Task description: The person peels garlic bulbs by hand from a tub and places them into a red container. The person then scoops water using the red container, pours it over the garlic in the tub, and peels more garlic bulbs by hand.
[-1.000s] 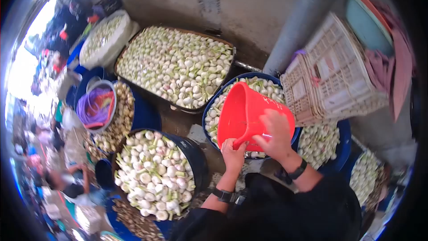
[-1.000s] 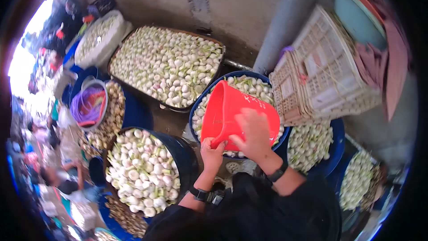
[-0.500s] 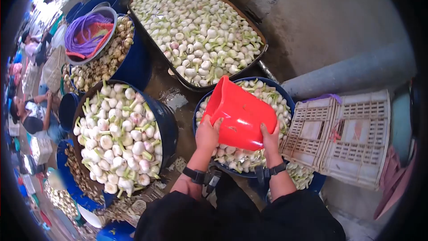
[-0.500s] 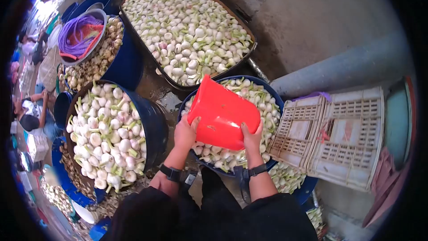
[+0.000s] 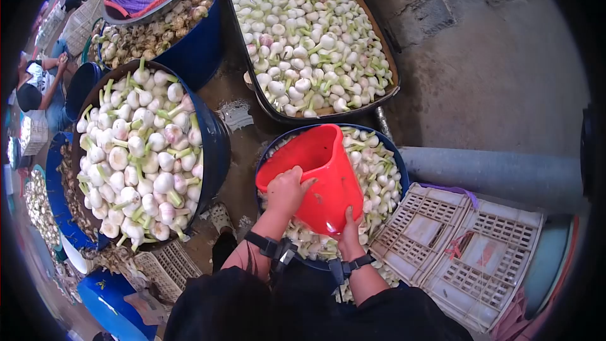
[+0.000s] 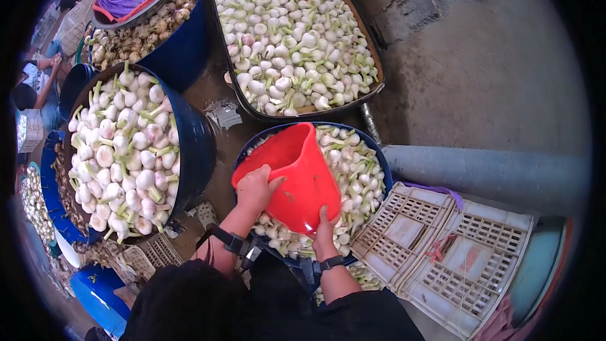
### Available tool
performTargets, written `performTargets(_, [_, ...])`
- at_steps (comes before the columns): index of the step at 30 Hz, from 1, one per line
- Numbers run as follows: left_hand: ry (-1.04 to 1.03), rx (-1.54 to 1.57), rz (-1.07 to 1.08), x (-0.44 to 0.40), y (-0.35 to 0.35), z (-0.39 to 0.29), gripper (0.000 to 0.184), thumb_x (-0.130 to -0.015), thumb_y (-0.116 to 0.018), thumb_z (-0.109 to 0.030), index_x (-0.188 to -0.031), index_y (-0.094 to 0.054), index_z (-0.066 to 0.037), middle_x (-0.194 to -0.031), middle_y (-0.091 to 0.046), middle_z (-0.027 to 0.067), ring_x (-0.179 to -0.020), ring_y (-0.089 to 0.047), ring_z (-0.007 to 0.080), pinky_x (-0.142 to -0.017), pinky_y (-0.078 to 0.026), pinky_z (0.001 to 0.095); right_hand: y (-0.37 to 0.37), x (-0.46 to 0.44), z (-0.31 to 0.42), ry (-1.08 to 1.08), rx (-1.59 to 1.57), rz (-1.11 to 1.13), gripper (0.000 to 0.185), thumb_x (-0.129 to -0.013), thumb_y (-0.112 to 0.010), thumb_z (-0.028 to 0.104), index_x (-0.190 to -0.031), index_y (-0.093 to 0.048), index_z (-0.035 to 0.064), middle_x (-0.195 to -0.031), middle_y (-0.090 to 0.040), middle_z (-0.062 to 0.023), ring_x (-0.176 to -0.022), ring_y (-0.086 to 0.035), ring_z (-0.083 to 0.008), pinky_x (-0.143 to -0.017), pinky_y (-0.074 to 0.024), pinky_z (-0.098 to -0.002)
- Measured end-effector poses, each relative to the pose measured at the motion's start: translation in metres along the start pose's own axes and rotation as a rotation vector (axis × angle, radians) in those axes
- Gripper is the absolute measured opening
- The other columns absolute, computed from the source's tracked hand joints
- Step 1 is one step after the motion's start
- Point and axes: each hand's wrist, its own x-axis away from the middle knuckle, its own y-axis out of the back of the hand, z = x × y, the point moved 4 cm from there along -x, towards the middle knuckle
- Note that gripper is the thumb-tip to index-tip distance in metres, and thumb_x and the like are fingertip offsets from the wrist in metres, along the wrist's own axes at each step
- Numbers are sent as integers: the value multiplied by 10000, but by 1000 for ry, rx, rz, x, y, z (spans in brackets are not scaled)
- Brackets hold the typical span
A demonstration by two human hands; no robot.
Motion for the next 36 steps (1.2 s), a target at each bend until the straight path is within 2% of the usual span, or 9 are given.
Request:
performTargets(3, [-15, -40, -8, 0, -13, 7, 373, -741, -640, -410, -716, -496, -67, -669, -586, 103, -656, -600, 290, -558, -477, 402, -2, -10, -6, 4, -16, 20, 747, -819, -524, 552, -1366, -79, 305, -1408, -240, -78, -1242, -327, -349, -812, -381, -653])
performTargets(7, [-6, -64, 12, -1, -29, 12, 375, -729, -646, -416, -707, -494, -74, -661, -584, 95, -643, -601, 280, -549, -478, 390, 1, -28, -16, -48, -13, 7, 734, -813, -522, 566, -1356, -98, 314, -1422, -223, -73, -1246, -318, -358, -811, -356, -672])
performTargets(9, [-38, -81, -11, 1, -39, 13, 371, -717, -653, -416, -696, -492, -83, -650, -580, 90, -637, -602, 269, -540, -477, 380, 5, -38, -20, -152, -39, 58, 740, -819, -538, 534, -1365, -84, 324, -1410, -251, -51, -1229, -330, -364, -779, -375, -654])
performTargets(12, [-41, -64, -24, 3, -48, 11, 365, -708, -661, -407, -684, -487, -87, -639, -575, 88, -627, -601, 264, -532, -475, 380, 7, -53, -20, -138, -28, 175, 726, -830, -524, 528, -1366, -89, 305, -1405, -276, -50, -1230, -341, -353, -791, -355, -665])
performTargets(16, [-44, -50, -5, 3, -60, 13, 358, -707, -666, -397, -678, -485, -90, -636, -573, 90, -616, -598, 265, -531, -475, 380, 15, -78, -33, -192, -29, 207, 712, -842, -504, 525, -1370, -85, 296, -1405, -285, -48, -1234, -348, -339, -812, -336, -671])
performTargets(25, [-65, -61, 19, 6, -70, 16, 358, -711, -660, -407, -673, -490, -94, -627, -575, 91, -606, -601, 269, -500, -475, 381, 17, -90, -45, -184, -134, 275, 751, -853, -496, 505, -1391, -19, 286, -1406, -277, -69, -1206, -376, -377, -779, -420, -611])
performTargets(31, [-66, -63, 41, 6, -72, 19, 360, -726, -645, -416, -684, -500, -89, -633, -591, 104, -620, -608, 271, -511, -479, 387, 15, -86, -42, -193, -47, 239, 768, -850, -493, 515, -1390, -1, 276, -1381, -315, -91, -1136, -450, -385, -749, -468, -570])
performTargets(33, [-37, -69, 94, 5, -73, 22, 366, -734, -641, -417, -688, -501, -82, -642, -597, 117, -637, -612, 284, -521, -480, 397, 12, -83, -42, -223, -44, 211, 661, -844, -467, 558, -1350, -156, 268, -1356, -366, -78, -1187, -411, -353, -820, -408, -601])
performTargets(36, [-34, -47, 122, 3, -73, 28, 366, -745, -633, -420, -706, -510, -77, -657, -601, 128, -655, -612, 305, -542, -480, 416, 7, -76, -37, -219, -60, 245, 678, -838, -473, 563, -1352, -133, 280, -1363, -354, -77, -1178, -415, -369, -819, -409, -604])
